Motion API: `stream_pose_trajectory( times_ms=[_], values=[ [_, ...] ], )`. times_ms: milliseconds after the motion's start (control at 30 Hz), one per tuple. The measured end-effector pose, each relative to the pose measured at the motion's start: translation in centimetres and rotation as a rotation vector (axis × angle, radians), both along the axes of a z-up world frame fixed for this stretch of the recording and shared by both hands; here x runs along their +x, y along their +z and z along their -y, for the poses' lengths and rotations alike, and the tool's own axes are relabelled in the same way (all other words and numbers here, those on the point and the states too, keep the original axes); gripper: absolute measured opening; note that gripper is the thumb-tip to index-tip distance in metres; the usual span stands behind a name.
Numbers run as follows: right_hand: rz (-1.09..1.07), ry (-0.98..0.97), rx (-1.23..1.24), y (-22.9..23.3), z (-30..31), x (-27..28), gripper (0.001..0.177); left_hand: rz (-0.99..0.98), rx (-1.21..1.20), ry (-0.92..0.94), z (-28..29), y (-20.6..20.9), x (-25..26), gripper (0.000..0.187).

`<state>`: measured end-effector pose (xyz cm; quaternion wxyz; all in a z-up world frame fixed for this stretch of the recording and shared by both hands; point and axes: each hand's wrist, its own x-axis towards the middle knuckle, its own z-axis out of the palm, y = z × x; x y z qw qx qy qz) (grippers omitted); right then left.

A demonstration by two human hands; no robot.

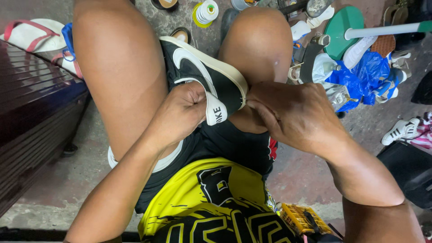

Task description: The person sits on the floor and sews a black and white Nike sneaker using a needle and white thread. They repeatedly push the needle through the shoe's upper and pull the thread to secure stitches.

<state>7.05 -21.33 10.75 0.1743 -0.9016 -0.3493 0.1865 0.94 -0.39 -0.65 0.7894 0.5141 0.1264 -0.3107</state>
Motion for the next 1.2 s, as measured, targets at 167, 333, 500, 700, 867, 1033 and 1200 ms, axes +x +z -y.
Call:
stream_pose_trajectory(
  times_ms=[167, 333, 500, 700, 867, 1033, 1200],
  values=[
    [-0.021, 0.009, 0.026, -0.4, -0.2, -0.2, 0.003, -0.004, 0.041, -0.077, -0.3, 0.2, 0.6, 0.017],
    [0.034, 0.024, -0.035, 0.3, -1.8, -0.6, 0.008, -0.034, 0.249, -0.192, -0.8, -0.1, 0.8, 0.026],
    [0.224, 0.149, -0.255, 1.6, -3.0, -1.5, 0.026, 0.411, 0.601, -0.135, -0.7, -0.1, 0.2, 0.012],
    [0.312, 0.24, -0.312, 1.0, -2.0, -0.8, 0.015, 0.294, 0.491, -0.132, -0.4, 0.3, 0.2, 0.013],
    [0.401, 0.267, -0.266, 1.0, -0.6, -0.3, 0.016, 0.212, 0.206, -0.075, -0.2, 0.5, 0.4, 0.018],
    [0.43, 0.227, -0.354, 1.7, 1.1, 0.9, 0.036, 0.085, 0.051, -0.004, 0.1, -0.2, -0.5, 0.016],
    [0.32, 0.134, -0.454, 2.6, 3.0, 2.0, 0.041, 0.055, -0.051, 0.089, -1.2, 0.6, -1.4, 0.025]
  ],
)
